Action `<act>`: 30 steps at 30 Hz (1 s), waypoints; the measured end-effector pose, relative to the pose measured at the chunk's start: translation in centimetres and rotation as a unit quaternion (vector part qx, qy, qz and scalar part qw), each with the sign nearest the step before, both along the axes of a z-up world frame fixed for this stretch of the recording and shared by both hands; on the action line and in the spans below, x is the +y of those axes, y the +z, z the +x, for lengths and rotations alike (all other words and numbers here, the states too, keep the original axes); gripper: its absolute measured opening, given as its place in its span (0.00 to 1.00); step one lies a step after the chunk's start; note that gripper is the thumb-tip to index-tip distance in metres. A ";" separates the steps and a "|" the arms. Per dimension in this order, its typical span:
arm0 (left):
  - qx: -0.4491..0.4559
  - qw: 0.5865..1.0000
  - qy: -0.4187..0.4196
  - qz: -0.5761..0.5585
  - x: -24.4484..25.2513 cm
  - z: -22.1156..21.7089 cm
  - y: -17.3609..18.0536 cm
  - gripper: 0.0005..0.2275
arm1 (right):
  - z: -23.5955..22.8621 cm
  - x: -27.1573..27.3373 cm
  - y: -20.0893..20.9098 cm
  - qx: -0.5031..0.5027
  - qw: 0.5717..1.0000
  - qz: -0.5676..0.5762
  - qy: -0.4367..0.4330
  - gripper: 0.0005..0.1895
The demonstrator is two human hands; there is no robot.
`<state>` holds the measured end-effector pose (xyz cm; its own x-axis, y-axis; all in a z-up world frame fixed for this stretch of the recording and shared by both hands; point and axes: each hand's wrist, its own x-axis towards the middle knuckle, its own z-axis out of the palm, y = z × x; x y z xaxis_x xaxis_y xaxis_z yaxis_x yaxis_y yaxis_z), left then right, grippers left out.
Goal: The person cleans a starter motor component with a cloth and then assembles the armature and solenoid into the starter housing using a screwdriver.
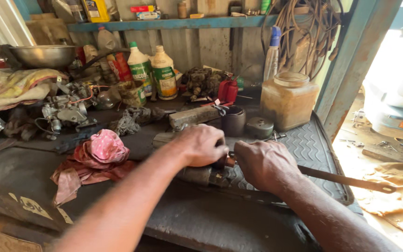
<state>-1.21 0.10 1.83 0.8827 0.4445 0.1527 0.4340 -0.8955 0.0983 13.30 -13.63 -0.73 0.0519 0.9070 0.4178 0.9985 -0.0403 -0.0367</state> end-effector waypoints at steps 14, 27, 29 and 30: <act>0.148 0.989 -0.022 -0.023 1.3 -0.4 1.3 0.29 | -0.3 -0.2 0.0 0.034 0.999 -0.012 -0.012 0.07; 0.111 0.992 0.000 -0.056 2.0 -0.4 0.8 0.31 | 0.0 -0.8 0.8 0.030 0.998 -0.049 -0.030 0.08; 0.121 0.991 -0.001 -0.053 1.9 -0.3 0.8 0.30 | -0.1 -0.7 0.5 0.019 0.999 -0.030 -0.021 0.08; 0.132 0.990 -0.004 -0.046 1.8 0.0 0.8 0.29 | -0.4 -0.2 0.3 0.016 1.000 -0.023 -0.008 0.07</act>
